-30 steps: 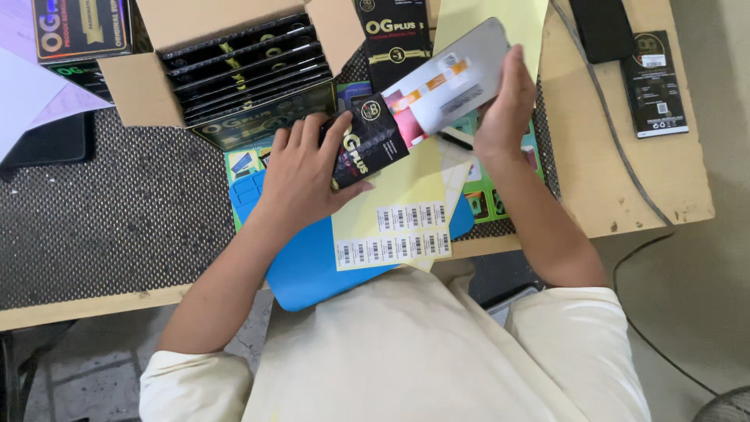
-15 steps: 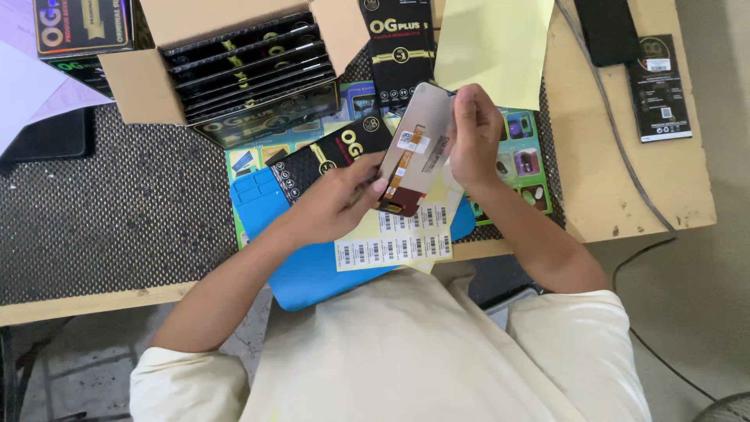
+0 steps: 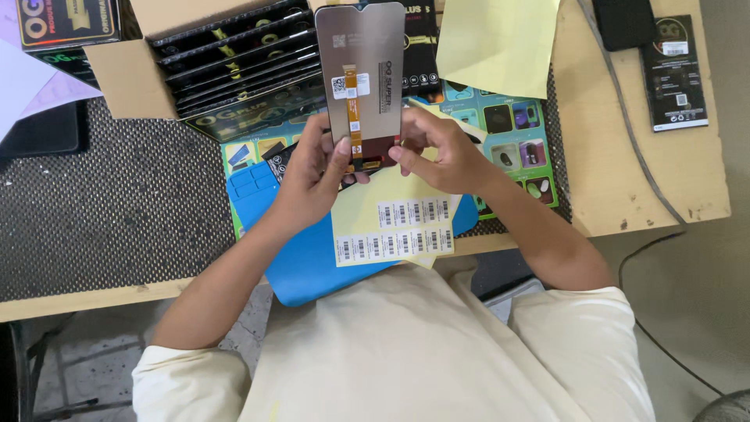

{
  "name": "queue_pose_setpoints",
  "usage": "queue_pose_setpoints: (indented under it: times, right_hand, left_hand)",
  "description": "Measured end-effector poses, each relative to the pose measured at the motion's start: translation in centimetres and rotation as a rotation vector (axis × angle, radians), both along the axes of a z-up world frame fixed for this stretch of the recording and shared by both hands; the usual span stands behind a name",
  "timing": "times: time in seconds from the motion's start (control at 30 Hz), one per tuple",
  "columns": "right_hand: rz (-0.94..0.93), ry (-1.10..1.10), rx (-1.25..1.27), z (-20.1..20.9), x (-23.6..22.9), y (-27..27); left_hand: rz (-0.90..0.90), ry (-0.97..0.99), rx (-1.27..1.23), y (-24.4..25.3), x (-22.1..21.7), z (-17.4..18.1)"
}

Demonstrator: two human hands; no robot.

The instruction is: The person repeatedly picks up small black product boxes from a larger cardboard box, peels a barcode sticker from a sheet, and applies it to the back of each box. They then use a pen to write on the sticker before placing the labeled box on a pile on the table.

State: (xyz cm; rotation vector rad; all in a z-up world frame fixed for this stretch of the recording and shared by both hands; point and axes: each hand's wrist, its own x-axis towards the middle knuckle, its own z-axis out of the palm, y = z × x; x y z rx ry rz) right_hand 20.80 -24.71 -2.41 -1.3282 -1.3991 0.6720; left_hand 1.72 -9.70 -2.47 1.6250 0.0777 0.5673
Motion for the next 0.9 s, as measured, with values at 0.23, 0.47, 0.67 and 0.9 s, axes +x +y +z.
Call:
queue_pose_setpoints:
  times: [0.23, 0.47, 0.67, 0.9]
  right_hand:
    - [-0.010, 0.035, 0.148, -0.6, 0.0, -0.2]
    - [-0.001, 0.306, 0.193, -0.2, -0.4, -0.5]
    - [-0.011, 0.373, 0.163, 0.1, -0.3, -0.5]
    - [-0.074, 0.396, -0.017, 0.7, -0.4, -1.1]
  left_hand:
    - [-0.131, -0.018, -0.132, -0.6, 0.0, 1.1]
    - [-0.153, -0.045, -0.114, -1.2, 0.4, -0.4]
    - [-0.115, -0.062, -0.144, -1.4, 0.2, -1.1]
    - [-0.255, 0.024, -0.079, -0.6, -0.3, -0.1]
